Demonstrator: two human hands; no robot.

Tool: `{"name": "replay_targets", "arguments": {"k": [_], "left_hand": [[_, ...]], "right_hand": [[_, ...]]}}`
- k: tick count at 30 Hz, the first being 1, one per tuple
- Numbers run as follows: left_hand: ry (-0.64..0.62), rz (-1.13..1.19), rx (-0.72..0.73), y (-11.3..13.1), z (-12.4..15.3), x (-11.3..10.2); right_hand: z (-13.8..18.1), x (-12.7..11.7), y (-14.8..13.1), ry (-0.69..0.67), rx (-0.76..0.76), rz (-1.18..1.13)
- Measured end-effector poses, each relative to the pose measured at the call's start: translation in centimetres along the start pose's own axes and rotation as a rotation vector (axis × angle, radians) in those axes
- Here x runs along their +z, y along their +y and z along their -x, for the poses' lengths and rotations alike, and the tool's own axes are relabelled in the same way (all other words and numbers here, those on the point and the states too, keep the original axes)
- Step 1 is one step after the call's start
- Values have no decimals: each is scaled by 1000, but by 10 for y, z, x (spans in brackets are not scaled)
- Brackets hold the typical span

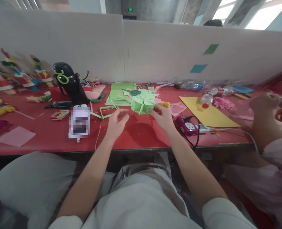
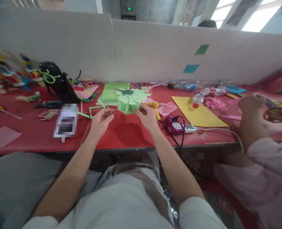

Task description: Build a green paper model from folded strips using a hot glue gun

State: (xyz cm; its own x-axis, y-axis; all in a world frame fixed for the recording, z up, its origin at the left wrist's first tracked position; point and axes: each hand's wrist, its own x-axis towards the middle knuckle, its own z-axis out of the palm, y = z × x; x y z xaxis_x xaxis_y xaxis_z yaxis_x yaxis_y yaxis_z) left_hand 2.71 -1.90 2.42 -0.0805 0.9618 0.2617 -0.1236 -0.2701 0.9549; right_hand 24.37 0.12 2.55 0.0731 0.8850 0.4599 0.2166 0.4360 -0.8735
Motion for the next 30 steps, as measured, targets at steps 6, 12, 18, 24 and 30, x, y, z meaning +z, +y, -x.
{"name": "replay_targets", "arguments": {"k": [6,12,18,24,30], "left_hand": [[-107,-328,175,-8,-4,-8],[-30,-467,265,-15,-8,-14],[-5,-451,149,-25,-15,-19],[-50,-497,172,-29,-14,-17],[99,-550,288,-19,-7,-14]], "right_hand": [[0,5,8,-56,-113,213],[7,21,21,-44,-243,255],[11,23,22,-88,-180,152],[15,27,23,-18,-139,74],[16,30,30,75,-143,121]]}}
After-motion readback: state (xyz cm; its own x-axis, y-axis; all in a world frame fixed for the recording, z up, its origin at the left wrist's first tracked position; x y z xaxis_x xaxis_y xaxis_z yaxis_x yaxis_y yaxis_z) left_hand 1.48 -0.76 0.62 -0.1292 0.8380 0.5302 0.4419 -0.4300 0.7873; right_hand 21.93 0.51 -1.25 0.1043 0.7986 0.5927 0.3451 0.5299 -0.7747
